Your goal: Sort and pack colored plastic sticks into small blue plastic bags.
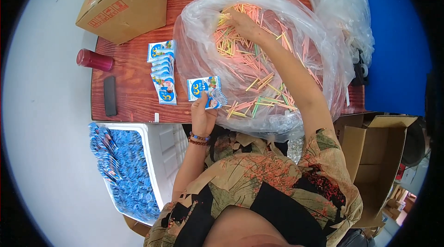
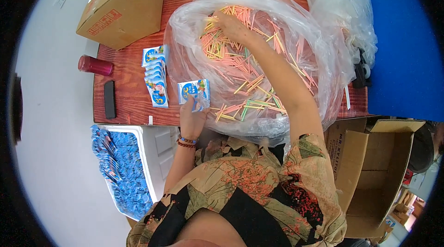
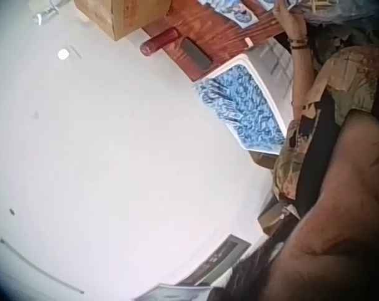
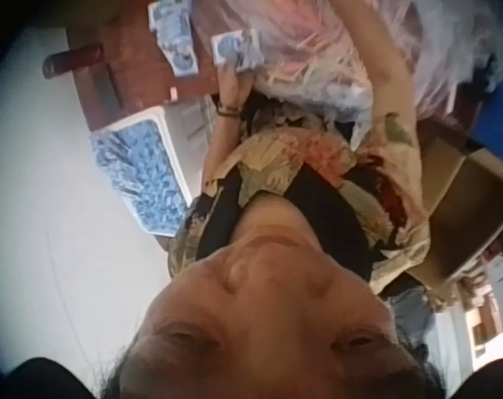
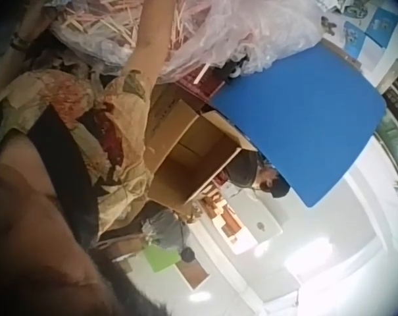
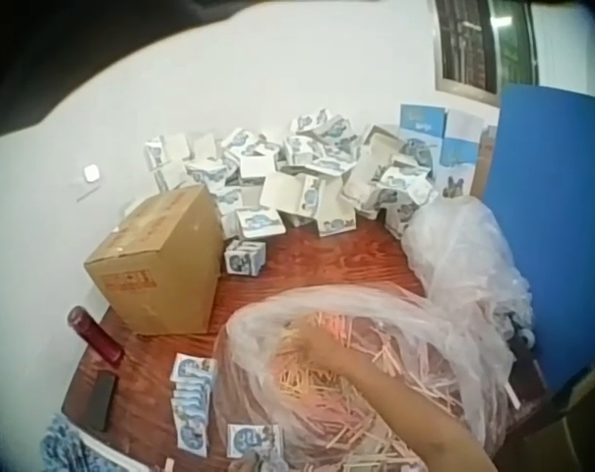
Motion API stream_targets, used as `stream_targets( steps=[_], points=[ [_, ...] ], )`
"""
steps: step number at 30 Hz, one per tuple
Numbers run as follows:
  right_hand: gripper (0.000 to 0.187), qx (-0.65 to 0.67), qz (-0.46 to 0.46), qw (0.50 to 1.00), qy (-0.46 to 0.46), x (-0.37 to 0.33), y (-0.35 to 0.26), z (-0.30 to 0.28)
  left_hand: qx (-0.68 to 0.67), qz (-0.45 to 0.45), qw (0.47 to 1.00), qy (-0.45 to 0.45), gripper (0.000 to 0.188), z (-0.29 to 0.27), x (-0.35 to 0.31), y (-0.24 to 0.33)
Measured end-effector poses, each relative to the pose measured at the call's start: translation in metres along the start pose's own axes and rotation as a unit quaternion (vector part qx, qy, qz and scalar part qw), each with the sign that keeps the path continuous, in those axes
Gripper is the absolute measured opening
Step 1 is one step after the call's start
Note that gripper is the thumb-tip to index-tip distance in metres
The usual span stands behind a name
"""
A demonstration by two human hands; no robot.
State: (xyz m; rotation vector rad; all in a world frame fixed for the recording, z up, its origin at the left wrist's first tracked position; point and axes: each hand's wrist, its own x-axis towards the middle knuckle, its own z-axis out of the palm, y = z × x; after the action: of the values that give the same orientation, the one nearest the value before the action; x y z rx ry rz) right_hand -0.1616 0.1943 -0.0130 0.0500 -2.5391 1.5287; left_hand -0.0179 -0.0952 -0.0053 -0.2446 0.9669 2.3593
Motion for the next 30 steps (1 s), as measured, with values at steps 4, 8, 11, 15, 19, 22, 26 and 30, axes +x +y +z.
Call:
stream_targets(
  steps=[4, 8, 11, 15, 19, 22, 26, 30],
  points=[
    [0.03, 0.013, -0.024, 0.999, 0.018, -0.001, 0.003, 0.006, 0.004, 0.011, 1.0, 0.0, 0.023, -0.004, -0.001, 0.001],
    [0.038, -0.003, -0.001, 1.0, 0.018, 0.0, -0.005, 0.003, -0.002, 0.017, 1.0, -0.008, 0.023, -0.009, -0.001, 0.001],
    [0.037, -0.002, 0.021, 0.999, 0.027, -0.003, -0.001, 0.004, 0.005, 0.013, 1.0, -0.003, 0.022, -0.007, -0.001, 0.0],
    [0.033, 0.032, -0.014, 0.992, 0.118, -0.01, 0.005, 0.005, 0.001, 0.007, 1.0, -0.013, 0.022, -0.006, 0.0, -0.002],
    [0.03, 0.168, -0.048, 0.978, 0.116, -0.03, -0.039, -0.005, -0.003, 0.015, 1.0, -0.001, 0.021, -0.008, -0.001, -0.001],
    [0.029, 0.223, -0.013, 0.963, 0.148, -0.072, -0.073, -0.005, -0.012, 0.016, 1.0, -0.009, 0.02, -0.011, 0.0, -0.001],
    [0.025, 0.117, 0.042, 0.983, 0.135, -0.116, -0.041, 0.003, -0.017, 0.018, 0.999, -0.024, 0.021, -0.016, 0.003, -0.002],
    [0.02, -0.154, -0.016, 0.982, 0.111, -0.139, -0.022, 0.016, -0.016, 0.019, 0.999, -0.038, 0.021, -0.017, 0.003, -0.003]
  ],
)
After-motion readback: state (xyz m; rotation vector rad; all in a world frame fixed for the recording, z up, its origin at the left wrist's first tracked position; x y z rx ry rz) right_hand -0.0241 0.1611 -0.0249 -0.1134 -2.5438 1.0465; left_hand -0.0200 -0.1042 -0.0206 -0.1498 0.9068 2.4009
